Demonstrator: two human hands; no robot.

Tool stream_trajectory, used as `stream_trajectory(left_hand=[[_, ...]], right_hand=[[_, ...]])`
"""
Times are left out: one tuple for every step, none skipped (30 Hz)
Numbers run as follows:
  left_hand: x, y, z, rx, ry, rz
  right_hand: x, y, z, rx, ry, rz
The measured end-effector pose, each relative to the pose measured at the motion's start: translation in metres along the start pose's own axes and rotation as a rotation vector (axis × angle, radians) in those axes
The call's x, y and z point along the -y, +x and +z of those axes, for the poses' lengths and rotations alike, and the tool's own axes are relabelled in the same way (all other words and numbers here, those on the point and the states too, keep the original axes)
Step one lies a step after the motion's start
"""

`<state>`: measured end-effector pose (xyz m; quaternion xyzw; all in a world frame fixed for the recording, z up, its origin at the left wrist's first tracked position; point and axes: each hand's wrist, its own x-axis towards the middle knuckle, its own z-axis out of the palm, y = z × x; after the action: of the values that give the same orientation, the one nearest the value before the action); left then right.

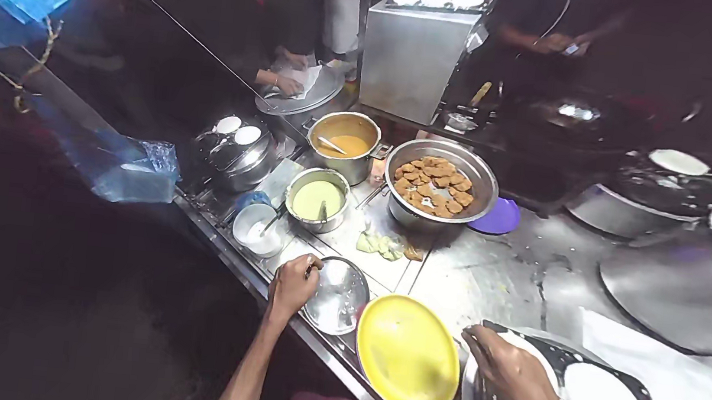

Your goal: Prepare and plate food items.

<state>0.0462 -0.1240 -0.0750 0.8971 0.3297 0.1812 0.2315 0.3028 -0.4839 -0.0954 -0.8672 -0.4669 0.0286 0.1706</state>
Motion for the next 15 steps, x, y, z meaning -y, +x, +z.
stream_trajectory(left_hand=[[-0.0002, -0.0001, -0.0004, 0.003, 0.000, -0.001], [-0.0003, -0.0002, -0.0007, 0.007, 0.003, -0.003], [-0.0004, -0.0002, -0.0008, 0.011, 0.004, -0.004], [-0.0004, 0.0001, -0.0008, 0.012, 0.003, -0.004], [-0.0003, 0.0004, -0.0009, 0.015, 0.002, -0.004], [-0.0001, 0.0006, -0.0007, 0.018, 0.003, -0.005], [0.0004, 0.0001, -0.0004, 0.021, 0.005, -0.004], [0.0009, -0.0003, -0.0004, 0.025, 0.004, -0.002], [0.0012, -0.0007, -0.0003, 0.028, 0.003, -0.001], [0.0015, -0.0007, -0.0005, 0.029, 0.001, 0.001], [0.0018, -0.0008, -0.0008, 0.029, -0.002, 0.006], [0.0021, -0.0007, -0.0005, 0.025, -0.005, 0.010], [0.0022, -0.0007, -0.0001, 0.022, -0.007, 0.011], [0.0025, -0.0007, 0.0005, 0.020, -0.007, 0.010], [0.0023, -0.0006, 0.0006, 0.019, -0.005, 0.006]], right_hand=[[0.0000, 0.0002, 0.0000, 0.003, -0.003, 0.002], [-0.0006, 0.0001, 0.0006, 0.006, -0.003, 0.003], [-0.0013, 0.0001, 0.0011, 0.010, -0.004, 0.004], [-0.0018, 0.0002, 0.0013, 0.012, -0.006, 0.003], [-0.0023, 0.0004, 0.0015, 0.010, -0.013, 0.000], [-0.0027, 0.0005, 0.0015, 0.008, -0.018, -0.002], [-0.0028, 0.0003, 0.0013, 0.005, -0.022, -0.004], [-0.0026, 0.0003, 0.0008, 0.006, -0.022, -0.003], [-0.0025, 0.0005, 0.0006, 0.003, -0.025, -0.002], [-0.0021, 0.0008, 0.0004, -0.003, -0.026, -0.005], [-0.0016, 0.0009, 0.0002, -0.006, -0.029, -0.006], [-0.0010, 0.0006, -0.0001, -0.012, -0.027, -0.009], [-0.0006, 0.0005, -0.0007, -0.014, -0.021, -0.010], [-0.0005, 0.0003, -0.0009, -0.017, -0.019, -0.011], [-0.0006, 0.0002, -0.0010, -0.016, -0.015, -0.010]])
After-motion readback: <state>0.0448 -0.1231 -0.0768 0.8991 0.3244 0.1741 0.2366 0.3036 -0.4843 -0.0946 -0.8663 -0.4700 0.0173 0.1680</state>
